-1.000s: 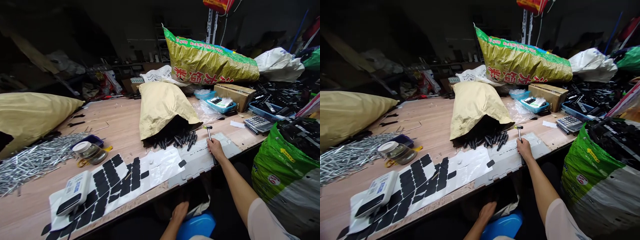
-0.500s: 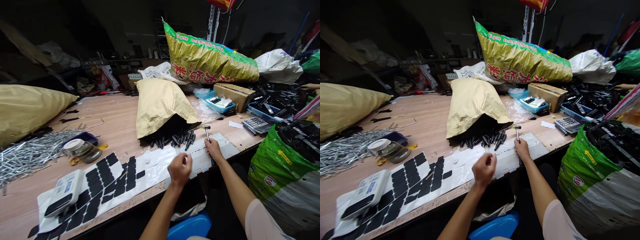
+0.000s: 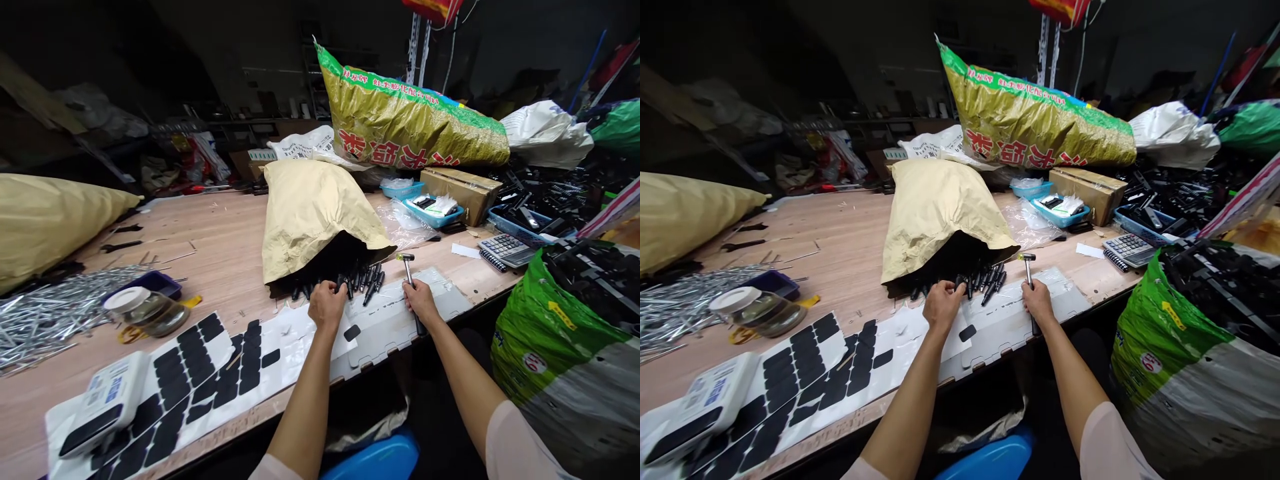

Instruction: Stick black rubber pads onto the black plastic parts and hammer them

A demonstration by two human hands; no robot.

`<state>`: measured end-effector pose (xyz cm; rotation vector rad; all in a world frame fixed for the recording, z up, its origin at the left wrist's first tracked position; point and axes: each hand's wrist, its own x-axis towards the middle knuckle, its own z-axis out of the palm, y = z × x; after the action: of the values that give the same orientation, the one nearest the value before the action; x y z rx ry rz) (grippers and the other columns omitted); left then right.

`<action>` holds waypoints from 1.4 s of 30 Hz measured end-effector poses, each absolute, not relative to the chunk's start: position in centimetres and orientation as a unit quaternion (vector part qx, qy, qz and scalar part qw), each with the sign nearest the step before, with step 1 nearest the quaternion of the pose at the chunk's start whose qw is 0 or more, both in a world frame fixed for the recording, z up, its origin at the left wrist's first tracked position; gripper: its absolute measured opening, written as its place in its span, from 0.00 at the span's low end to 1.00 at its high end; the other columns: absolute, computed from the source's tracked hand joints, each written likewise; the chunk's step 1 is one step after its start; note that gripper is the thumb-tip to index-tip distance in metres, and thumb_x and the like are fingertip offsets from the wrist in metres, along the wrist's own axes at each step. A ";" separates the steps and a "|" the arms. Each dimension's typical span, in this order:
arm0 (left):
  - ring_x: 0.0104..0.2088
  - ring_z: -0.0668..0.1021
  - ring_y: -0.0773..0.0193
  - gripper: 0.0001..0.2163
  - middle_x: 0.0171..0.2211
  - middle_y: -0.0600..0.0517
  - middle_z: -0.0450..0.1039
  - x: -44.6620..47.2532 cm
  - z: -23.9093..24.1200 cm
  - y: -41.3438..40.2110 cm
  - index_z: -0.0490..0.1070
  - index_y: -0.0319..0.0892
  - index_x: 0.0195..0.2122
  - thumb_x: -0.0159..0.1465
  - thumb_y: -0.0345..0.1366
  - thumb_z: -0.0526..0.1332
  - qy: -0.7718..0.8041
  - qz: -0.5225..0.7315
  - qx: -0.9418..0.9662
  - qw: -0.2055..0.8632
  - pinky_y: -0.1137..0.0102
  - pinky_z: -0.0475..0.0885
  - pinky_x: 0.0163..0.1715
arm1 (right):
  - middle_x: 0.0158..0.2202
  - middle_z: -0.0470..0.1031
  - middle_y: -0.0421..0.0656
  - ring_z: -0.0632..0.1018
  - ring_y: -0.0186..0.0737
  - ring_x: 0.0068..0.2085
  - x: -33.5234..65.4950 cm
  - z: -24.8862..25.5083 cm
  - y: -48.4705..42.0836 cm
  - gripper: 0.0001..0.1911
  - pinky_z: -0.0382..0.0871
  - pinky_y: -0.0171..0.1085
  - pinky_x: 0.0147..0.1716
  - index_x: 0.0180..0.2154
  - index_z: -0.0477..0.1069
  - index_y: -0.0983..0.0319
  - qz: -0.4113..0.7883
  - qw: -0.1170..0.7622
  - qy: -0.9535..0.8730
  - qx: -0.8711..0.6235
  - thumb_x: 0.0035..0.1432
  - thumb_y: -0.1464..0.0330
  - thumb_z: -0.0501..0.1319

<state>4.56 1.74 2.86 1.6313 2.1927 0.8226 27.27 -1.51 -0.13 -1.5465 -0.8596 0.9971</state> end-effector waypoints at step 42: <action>0.40 0.72 0.60 0.03 0.36 0.53 0.75 2.4 -1.1 -2.5 0.78 0.45 0.35 0.59 0.35 0.68 0.576 0.307 0.728 0.210 0.65 0.65 0.42 | 0.40 0.81 0.49 0.81 0.47 0.42 22.3 1.0 -11.1 0.16 0.72 0.39 0.43 0.42 0.76 0.61 0.141 0.319 -0.697 -0.627 0.67 0.65 0.51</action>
<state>2.39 -2.53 -1.10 2.0241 1.6009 0.8532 22.27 -11.15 1.02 -1.6487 -1.8315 0.3715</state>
